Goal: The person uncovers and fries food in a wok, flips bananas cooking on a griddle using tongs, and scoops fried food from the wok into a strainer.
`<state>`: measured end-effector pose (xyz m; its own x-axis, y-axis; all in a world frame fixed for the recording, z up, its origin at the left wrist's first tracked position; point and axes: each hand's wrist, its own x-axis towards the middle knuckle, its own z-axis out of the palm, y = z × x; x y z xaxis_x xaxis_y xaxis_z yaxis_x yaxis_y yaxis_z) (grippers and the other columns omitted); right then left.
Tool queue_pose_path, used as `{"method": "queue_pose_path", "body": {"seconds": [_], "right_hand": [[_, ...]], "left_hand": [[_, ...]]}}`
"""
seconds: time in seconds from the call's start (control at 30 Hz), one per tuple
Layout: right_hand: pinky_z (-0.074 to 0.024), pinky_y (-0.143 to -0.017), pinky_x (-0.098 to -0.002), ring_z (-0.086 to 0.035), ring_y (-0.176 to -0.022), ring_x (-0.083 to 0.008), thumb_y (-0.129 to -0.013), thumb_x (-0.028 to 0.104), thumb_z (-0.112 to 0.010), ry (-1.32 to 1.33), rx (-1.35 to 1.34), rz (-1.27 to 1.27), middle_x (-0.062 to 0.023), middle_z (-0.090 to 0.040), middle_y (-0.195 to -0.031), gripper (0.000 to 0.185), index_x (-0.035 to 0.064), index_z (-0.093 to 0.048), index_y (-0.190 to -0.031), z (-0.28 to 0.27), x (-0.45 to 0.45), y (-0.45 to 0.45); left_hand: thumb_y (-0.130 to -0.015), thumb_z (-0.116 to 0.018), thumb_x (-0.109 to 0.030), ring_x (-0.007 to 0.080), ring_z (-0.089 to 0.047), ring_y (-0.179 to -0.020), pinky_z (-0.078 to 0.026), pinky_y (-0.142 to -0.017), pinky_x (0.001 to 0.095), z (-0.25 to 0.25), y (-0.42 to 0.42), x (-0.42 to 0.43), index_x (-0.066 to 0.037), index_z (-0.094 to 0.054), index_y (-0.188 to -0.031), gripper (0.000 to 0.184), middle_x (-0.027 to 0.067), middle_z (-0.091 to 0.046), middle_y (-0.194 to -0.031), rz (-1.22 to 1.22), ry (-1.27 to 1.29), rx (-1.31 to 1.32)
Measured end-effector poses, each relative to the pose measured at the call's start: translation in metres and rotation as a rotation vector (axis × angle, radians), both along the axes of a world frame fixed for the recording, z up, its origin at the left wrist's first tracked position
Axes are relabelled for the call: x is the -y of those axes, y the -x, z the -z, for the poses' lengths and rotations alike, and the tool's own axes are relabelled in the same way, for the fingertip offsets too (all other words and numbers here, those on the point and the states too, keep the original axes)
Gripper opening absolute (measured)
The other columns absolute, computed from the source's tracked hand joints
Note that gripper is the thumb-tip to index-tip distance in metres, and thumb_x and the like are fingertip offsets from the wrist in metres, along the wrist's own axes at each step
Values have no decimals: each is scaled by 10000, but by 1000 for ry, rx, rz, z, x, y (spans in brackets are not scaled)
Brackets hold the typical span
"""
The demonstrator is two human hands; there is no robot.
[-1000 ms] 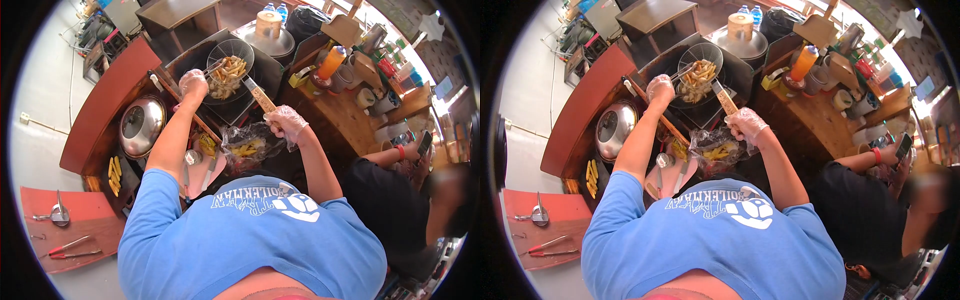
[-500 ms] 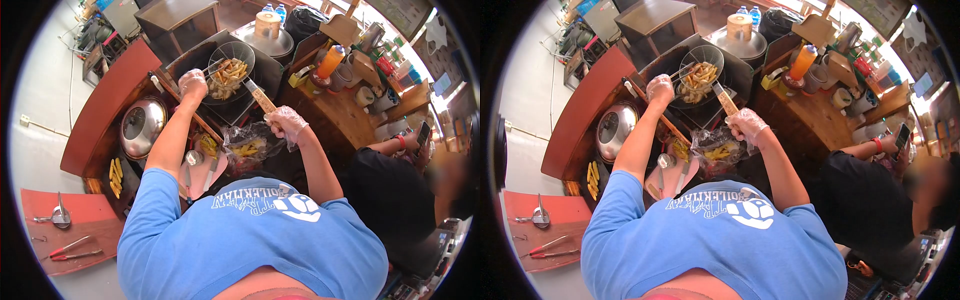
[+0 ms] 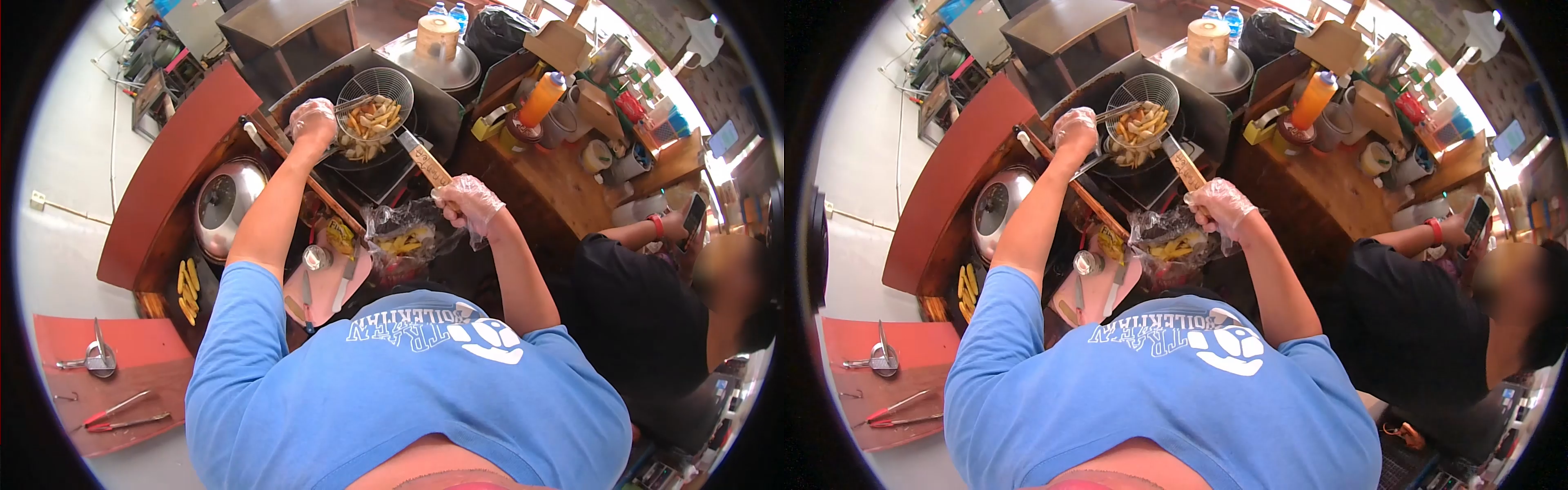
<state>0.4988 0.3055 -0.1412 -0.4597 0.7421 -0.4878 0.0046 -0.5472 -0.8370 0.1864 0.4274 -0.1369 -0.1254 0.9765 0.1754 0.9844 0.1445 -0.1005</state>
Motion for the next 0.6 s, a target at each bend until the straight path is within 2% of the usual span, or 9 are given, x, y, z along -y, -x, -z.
{"method": "queue_pose_path", "body": {"seconds": [0.13,0.2,0.23,0.33,0.47,0.53,0.6], "right_hand": [[-292,-411,-261,-441,-478,-103,-858,135,-643,22,7,14,-16,-483,-580,222,35,-547,-684,-3,-1,-1],[-293,-411,-261,-443,-478,-103,-858,132,-642,21,15,22,-16,-483,-581,222,34,-545,-684,2,-3,-2],[-293,-411,-261,-444,-479,-104,-859,130,-642,18,27,25,-17,-483,-582,223,33,-544,-684,3,-3,-2],[-295,-410,-257,-447,-480,-103,-857,128,-642,16,16,17,-15,-484,-586,213,30,-543,-695,3,-4,-3],[-296,-408,-252,-444,-478,-101,-851,124,-643,13,19,43,-13,-486,-590,198,30,-544,-708,2,-4,-2],[-296,-407,-249,-444,-479,-97,-848,121,-644,-4,13,34,-12,-486,-595,186,31,-544,-719,2,-5,-1],[-292,-393,-235,-441,-470,-79,-856,127,-644,-11,-2,23,-7,-495,-602,185,30,-553,-728,1,-4,-1]], "left_hand": [[-831,-555,-120,289,-694,-938,-560,-792,391,-8,14,6,-66,-711,-936,196,135,-712,-993,-4,30,-58],[-830,-552,-116,287,-687,-964,-554,-812,390,-5,39,7,-57,-708,-946,203,135,-707,-1021,-49,-62,-75],[-843,-538,-132,284,-693,-955,-552,-809,379,-7,43,13,-104,-727,-954,221,121,-714,-1007,-107,-101,-106],[-844,-533,-134,306,-689,-961,-555,-820,392,-25,43,31,-69,-726,-960,235,144,-709,-1016,-164,-20,-69],[-832,-543,-128,311,-684,-975,-555,-831,398,1,33,24,-57,-728,-928,220,168,-701,-1018,-7,9,56],[-810,-572,-242,298,-671,-972,-543,-832,383,19,19,18,-120,-705,-890,198,123,-704,-996,46,-4,89],[-812,-570,-235,292,-672,-974,-548,-828,386,29,3,10,-118,-709,-892,199,113,-707,-999,17,44,81]]}}
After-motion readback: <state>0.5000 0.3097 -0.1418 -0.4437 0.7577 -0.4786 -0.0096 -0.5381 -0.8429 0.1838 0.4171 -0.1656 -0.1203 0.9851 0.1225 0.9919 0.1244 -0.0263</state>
